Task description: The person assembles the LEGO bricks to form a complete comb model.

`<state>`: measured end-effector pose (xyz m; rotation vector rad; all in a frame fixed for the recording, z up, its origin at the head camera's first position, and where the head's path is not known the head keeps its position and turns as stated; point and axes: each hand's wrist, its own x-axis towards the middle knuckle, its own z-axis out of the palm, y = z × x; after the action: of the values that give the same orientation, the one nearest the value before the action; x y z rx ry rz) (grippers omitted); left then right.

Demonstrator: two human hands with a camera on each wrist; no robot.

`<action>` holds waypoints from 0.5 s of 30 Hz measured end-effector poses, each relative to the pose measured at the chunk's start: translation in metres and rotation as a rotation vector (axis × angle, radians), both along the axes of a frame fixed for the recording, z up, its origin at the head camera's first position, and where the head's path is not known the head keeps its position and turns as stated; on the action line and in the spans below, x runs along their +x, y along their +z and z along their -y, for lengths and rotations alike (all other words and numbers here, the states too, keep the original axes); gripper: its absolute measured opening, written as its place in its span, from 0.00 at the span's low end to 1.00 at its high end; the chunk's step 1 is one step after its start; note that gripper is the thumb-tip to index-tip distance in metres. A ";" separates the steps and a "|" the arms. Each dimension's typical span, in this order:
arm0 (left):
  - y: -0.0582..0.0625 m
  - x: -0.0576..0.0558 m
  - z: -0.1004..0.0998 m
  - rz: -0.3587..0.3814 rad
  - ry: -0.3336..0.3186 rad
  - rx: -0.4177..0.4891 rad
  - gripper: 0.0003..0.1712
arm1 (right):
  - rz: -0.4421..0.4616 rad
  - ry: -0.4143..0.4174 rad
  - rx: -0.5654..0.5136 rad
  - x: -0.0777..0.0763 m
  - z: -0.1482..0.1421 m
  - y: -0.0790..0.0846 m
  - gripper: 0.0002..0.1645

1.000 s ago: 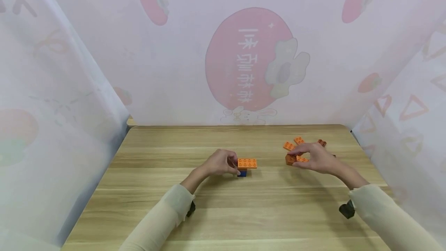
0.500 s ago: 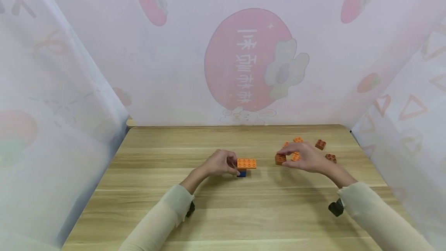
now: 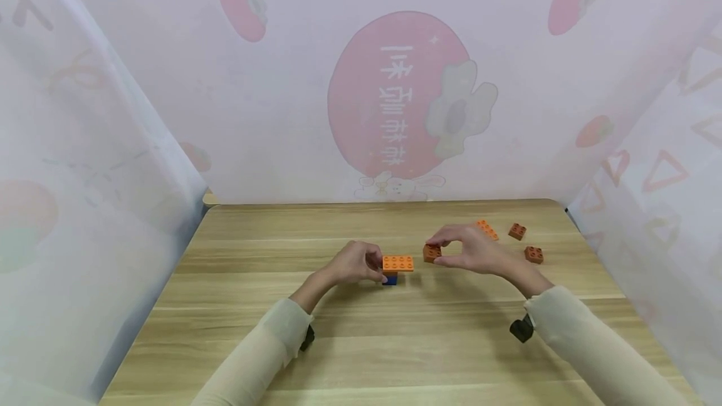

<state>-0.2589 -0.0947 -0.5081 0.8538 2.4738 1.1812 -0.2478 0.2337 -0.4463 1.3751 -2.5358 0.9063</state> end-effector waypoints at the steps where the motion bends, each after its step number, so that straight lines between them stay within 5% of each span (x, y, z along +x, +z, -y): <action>1: 0.000 0.000 0.000 0.001 0.000 -0.003 0.14 | -0.003 0.001 -0.005 0.000 0.003 0.001 0.22; 15: 0.002 0.000 0.000 0.013 -0.009 0.012 0.13 | 0.053 0.027 -0.008 -0.003 0.037 -0.001 0.21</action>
<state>-0.2586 -0.0945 -0.5058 0.8568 2.4531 1.1956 -0.2511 0.1966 -0.4478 1.4053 -2.5552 0.9695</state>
